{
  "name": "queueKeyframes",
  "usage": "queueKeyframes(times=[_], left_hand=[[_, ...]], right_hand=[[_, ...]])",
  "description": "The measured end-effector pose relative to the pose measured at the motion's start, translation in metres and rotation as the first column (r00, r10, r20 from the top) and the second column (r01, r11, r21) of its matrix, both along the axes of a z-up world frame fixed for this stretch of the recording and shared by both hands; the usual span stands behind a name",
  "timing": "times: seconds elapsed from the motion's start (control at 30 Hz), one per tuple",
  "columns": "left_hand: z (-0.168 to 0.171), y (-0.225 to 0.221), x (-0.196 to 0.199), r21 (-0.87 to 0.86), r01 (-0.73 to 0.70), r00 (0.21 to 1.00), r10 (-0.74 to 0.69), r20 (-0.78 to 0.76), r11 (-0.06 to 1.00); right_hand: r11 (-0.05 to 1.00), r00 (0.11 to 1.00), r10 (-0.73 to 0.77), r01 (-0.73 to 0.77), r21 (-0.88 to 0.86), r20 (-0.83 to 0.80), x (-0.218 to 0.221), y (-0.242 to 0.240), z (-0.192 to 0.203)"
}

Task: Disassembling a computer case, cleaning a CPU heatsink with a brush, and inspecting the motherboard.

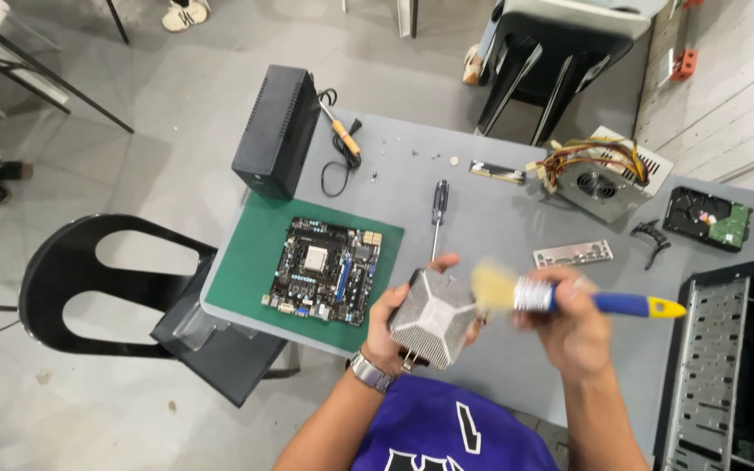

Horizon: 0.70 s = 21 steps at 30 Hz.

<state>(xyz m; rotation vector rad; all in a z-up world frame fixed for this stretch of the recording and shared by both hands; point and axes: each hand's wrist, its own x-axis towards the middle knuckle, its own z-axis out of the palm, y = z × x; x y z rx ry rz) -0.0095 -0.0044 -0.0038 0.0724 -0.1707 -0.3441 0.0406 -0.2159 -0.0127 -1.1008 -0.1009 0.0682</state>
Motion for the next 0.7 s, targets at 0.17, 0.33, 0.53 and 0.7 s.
queueKeyframes(times=[0.17, 0.33, 0.53, 0.7], left_hand=[[0.004, 0.005, -0.009, 0.299, 0.187, 0.981, -0.163, -0.105, 0.936], [-0.022, 0.003, 0.003, 0.433, 0.435, 0.897, -0.424, -0.129, 0.789], [-0.068, -0.004, 0.010, 0.481, 0.671, 0.740, -0.556, -0.379, 0.565], [-0.068, 0.003, 0.015, 0.454, 0.683, 0.727, -0.478, -0.492, 0.572]], right_hand=[[0.977, 0.995, 0.088, -0.094, 0.193, 0.037, 0.005, -0.011, 0.022], [0.983, 0.990, 0.132, -0.138, 0.120, 0.052, 0.026, -0.033, -0.008], [0.870, 0.869, 0.486, -0.472, -0.140, 0.090, 0.033, -0.021, 0.013], [0.938, 0.933, 0.326, -0.339, 0.068, 0.155, 0.033, -0.023, 0.002]])
